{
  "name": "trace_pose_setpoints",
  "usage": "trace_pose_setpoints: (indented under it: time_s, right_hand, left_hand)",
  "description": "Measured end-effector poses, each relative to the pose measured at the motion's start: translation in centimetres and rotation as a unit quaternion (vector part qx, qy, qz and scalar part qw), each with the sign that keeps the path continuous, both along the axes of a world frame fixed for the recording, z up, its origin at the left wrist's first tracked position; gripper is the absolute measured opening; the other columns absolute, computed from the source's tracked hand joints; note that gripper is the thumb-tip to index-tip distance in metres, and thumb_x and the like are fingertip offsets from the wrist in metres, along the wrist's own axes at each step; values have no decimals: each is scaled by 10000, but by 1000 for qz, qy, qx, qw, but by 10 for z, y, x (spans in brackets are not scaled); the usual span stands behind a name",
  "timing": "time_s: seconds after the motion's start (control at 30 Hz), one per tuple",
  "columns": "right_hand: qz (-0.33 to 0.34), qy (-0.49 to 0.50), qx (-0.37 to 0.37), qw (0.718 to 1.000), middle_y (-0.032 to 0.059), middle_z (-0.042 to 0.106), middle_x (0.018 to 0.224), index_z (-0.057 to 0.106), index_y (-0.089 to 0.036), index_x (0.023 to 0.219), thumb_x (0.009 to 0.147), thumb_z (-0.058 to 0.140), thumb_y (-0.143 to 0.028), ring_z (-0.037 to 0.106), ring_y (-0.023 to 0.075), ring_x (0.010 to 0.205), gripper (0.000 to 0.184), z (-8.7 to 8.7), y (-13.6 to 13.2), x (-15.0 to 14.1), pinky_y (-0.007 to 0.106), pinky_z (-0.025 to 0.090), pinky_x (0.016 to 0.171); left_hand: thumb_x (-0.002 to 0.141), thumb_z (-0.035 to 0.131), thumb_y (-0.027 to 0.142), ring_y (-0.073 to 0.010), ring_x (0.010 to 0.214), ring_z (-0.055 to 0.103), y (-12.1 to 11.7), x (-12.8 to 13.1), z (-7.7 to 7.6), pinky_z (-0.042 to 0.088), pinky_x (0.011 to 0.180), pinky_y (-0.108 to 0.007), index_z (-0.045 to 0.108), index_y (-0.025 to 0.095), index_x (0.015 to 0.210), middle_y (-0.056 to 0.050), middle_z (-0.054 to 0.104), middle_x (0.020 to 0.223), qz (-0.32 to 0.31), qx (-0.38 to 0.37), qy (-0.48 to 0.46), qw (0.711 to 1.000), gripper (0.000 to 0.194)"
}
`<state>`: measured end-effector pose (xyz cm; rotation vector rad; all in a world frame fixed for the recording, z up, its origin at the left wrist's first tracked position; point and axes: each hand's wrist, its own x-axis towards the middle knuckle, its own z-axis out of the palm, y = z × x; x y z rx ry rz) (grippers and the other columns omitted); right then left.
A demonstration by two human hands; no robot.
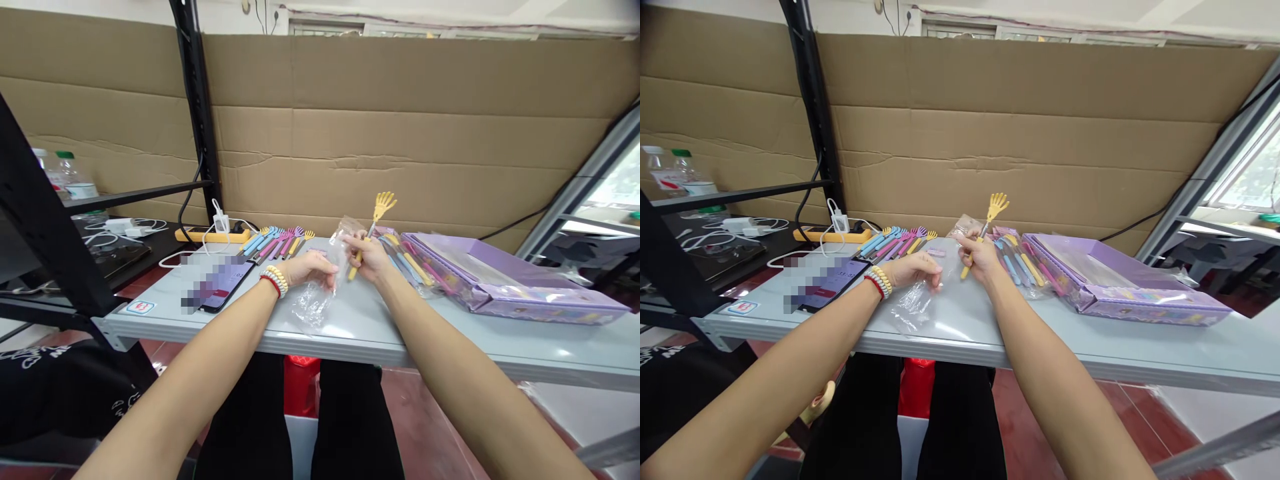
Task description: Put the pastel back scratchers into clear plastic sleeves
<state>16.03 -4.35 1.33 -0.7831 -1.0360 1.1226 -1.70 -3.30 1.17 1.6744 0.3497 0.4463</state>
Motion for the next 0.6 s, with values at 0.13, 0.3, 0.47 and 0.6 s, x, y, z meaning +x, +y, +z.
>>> trace_pose_setpoints:
  time_s: [0.13,0.3,0.47,0.6]
  right_hand:
    - [-93,18,20,995,-80,606,627,484,-232,903,508,761,-130,423,41,368,493,2,3,6,140,218,287]
    - [-208,53,-6,977,-93,506,535,502,-212,868,547,700,-101,425,46,356,392,6,10,20,145,235,282]
    - [-272,81,-46,958,-43,550,635,503,-197,828,649,647,-146,521,70,395,236,10,9,32,155,229,255]
    - [-176,65,-47,981,-12,583,806,442,-218,850,716,594,-236,633,104,518,204,9,7,27,153,228,259]
  left_hand:
    - [619,737,390,-152,505,570,5,-2,-3,454,554,-306,603,142,527,-69,625,549,36,-30,3,999,297]
    - [589,760,340,-155,512,573,8,-7,-2,448,531,-300,600,155,599,-46,618,571,4,-55,21,998,245]
    - [724,605,583,-233,723,659,5,-15,9,486,685,-372,610,190,1120,-125,699,893,45,-121,-132,983,558]
    - [819,358,710,-276,1035,614,10,-24,17,489,793,-397,455,231,1319,-143,607,1220,282,-108,-312,901,699]
